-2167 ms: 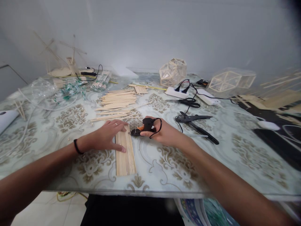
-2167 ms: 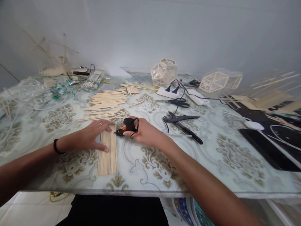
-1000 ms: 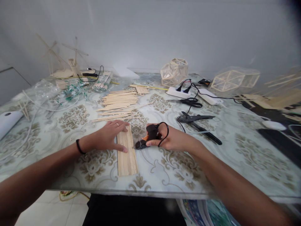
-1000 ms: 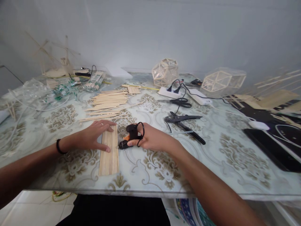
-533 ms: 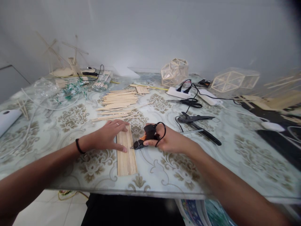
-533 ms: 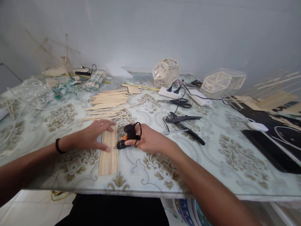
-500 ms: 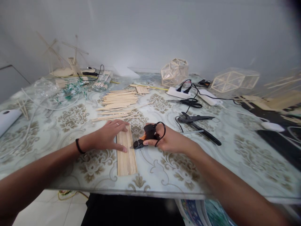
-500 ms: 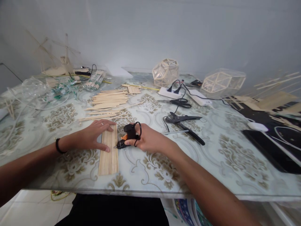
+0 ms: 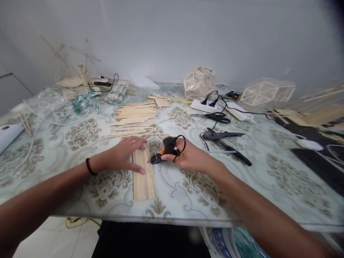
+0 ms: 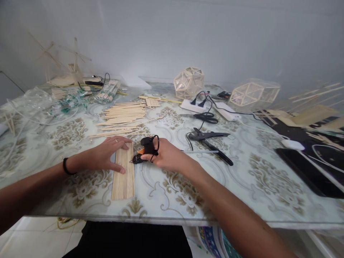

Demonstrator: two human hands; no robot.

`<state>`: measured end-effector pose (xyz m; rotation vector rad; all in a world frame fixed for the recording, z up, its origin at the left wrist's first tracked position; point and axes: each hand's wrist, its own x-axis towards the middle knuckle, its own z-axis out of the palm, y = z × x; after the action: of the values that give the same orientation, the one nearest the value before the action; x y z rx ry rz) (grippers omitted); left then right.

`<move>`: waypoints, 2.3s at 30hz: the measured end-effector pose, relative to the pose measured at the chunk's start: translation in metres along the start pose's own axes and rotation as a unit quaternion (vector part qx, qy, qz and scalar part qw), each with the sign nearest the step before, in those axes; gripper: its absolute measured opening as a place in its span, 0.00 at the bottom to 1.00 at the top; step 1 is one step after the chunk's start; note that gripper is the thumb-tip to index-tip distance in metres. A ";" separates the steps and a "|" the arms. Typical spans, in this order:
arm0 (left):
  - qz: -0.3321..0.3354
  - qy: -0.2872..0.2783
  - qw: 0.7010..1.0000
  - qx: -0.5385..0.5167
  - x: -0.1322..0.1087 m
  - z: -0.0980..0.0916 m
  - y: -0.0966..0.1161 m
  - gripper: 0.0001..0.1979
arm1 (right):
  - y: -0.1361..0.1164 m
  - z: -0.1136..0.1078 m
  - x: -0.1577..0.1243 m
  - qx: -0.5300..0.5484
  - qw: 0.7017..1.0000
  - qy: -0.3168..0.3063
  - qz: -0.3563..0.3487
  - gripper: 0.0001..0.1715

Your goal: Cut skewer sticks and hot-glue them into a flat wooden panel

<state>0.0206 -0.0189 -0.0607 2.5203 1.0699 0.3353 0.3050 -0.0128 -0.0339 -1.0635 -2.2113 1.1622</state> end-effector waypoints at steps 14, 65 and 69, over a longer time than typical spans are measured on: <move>-0.005 0.004 1.000 -0.005 0.001 0.000 0.000 0.42 | -0.003 -0.001 0.001 0.005 1.000 0.004 0.019 0.09; -0.026 -0.011 1.000 -0.011 0.003 -0.007 0.006 0.47 | 0.006 0.002 0.012 -0.040 0.996 0.056 -0.049 0.08; -0.027 -0.007 1.000 -0.013 0.002 -0.005 0.005 0.49 | 0.006 0.002 0.012 -0.033 0.996 0.057 -0.052 0.08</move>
<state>0.0232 -0.0189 -0.0536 2.4634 1.1190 0.3147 0.2989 -0.0022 -0.0395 -1.0020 -2.2016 0.9656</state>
